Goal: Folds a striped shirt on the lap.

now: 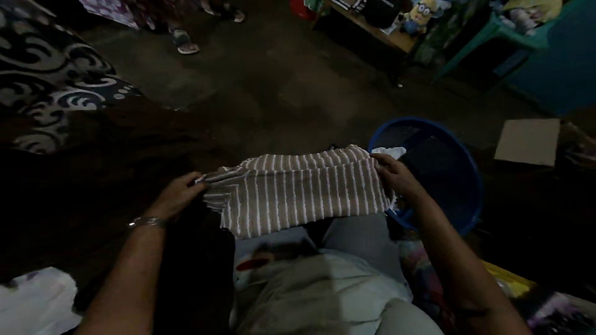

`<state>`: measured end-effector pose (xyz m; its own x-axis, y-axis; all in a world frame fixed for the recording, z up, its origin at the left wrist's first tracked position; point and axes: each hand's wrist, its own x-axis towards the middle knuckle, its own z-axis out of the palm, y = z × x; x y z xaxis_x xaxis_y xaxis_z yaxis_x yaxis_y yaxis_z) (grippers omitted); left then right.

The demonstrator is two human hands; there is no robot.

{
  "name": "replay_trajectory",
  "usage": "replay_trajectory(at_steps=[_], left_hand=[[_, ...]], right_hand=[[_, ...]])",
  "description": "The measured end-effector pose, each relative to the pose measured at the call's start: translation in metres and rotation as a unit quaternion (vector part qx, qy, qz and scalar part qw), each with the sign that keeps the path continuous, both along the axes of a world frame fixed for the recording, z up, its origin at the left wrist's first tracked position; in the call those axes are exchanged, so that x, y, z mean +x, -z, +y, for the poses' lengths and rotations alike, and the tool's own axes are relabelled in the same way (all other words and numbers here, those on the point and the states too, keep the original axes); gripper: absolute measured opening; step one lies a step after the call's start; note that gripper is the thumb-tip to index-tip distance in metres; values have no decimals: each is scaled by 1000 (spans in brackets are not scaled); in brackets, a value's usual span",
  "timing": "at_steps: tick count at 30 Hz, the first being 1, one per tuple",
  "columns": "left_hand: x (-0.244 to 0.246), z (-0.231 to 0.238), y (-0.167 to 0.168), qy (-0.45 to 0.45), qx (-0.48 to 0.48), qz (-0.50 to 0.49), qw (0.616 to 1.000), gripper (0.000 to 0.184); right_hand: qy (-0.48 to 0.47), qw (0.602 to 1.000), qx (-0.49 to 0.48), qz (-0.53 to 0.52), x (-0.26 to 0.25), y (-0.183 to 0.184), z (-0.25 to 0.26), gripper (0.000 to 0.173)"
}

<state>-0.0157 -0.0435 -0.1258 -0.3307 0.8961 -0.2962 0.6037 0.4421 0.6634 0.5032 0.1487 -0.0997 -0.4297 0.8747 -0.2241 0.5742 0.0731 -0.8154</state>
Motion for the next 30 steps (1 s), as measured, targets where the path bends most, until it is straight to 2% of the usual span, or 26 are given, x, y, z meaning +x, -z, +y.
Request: replay_trajectory(at_steps=[2,5,7,9,11,13,16,19,22,26,30], left_hand=[[-6,-10,-1,-27,10,-13,1000,23],[6,-19,-25,-81,-3,-28,996,27],[4,-27,-25,-114,12,-53,992,25],[4,-34,-25,-143,29,-124,982,23],[9,-38,-18,-167,25,-240,956,31],[13,-41,-6,-152,-11,-297,942,40],[29,-43,8,-117,-31,-277,953,40],[40,-44,19,-164,16,-340,926,18],[35,-46,23,-218,92,-345,908,18],[29,-54,3,-213,176,-308,910,20],[41,-69,-24,-152,195,-283,927,21]], right_hand=[[-3,1000,9,-5,7,7,0,38],[2,1000,22,-19,9,11,-3,38],[15,999,19,-30,7,10,-5,38],[17,999,22,-38,3,10,-6,39],[4,998,36,-53,1,10,-6,40],[-7,997,52,-63,0,13,-6,41],[-8,996,58,-74,-2,12,-7,42],[-8,995,53,-84,-4,10,-9,42],[-9,995,54,-82,-4,10,-8,42],[-10,993,66,-102,-5,9,-6,43],[21,973,197,-119,-36,-15,-13,45]])
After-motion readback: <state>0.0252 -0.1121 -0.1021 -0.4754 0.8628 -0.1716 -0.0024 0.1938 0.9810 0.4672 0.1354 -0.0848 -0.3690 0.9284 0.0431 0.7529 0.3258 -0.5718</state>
